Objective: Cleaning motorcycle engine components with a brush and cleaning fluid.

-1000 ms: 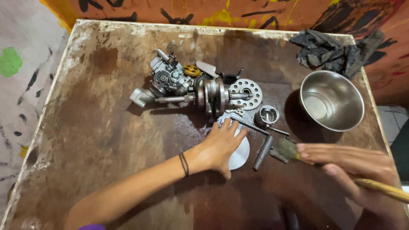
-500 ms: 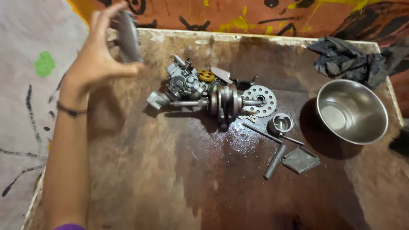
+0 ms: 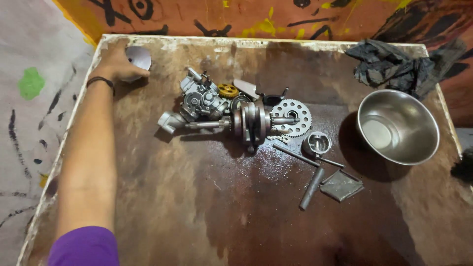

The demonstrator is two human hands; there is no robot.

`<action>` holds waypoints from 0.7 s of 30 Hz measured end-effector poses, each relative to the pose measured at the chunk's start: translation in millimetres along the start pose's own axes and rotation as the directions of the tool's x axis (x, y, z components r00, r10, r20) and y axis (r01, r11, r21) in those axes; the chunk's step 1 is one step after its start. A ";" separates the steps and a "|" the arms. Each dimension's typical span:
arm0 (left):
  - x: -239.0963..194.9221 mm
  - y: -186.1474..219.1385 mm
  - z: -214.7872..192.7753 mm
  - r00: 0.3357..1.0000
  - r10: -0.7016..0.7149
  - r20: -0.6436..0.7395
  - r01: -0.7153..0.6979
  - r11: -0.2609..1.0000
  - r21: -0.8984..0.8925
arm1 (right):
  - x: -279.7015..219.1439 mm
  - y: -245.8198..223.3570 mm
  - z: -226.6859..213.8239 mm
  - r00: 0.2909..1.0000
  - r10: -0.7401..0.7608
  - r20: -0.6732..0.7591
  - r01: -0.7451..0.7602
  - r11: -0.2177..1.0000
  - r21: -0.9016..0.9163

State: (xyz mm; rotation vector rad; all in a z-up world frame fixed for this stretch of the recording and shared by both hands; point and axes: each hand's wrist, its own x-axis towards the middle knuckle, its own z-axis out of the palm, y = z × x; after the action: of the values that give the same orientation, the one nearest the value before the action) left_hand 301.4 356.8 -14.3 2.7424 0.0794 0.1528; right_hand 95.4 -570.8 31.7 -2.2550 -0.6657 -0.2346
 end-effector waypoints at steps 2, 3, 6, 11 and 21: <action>-0.2 15.8 -2.2 1.000 0.001 0.020 -0.001 1.000 0.014 | -16.8 2.6 -1.3 1.000 0.022 -0.008 -0.022 1.000 0.006; -0.2 24.1 -4.0 0.999 0.001 0.033 -0.002 1.000 0.028 | -25.2 3.6 -2.2 0.999 0.031 -0.013 -0.031 0.999 0.008; -0.2 28.7 -0.9 0.993 -0.077 0.085 0.074 0.996 0.045 | -49.6 11.2 -7.7 0.998 0.059 -0.036 -0.059 0.998 0.014; -25.3 57.2 -17.3 0.988 0.121 -0.095 -0.120 0.993 0.008 | -86.2 29.4 1.1 0.991 0.111 -0.080 -0.109 0.994 0.033; -213.0 376.7 -33.4 0.520 0.753 -0.402 -0.846 0.521 -0.119 | -127.8 55.6 24.3 0.966 0.215 -0.143 -0.204 0.975 0.085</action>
State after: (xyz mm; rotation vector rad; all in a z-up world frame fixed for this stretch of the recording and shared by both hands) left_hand 98.9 5.8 141.4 2.1795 -1.0953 0.7775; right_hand 15.8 -635.3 -65.8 -2.1946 -0.3463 -0.2706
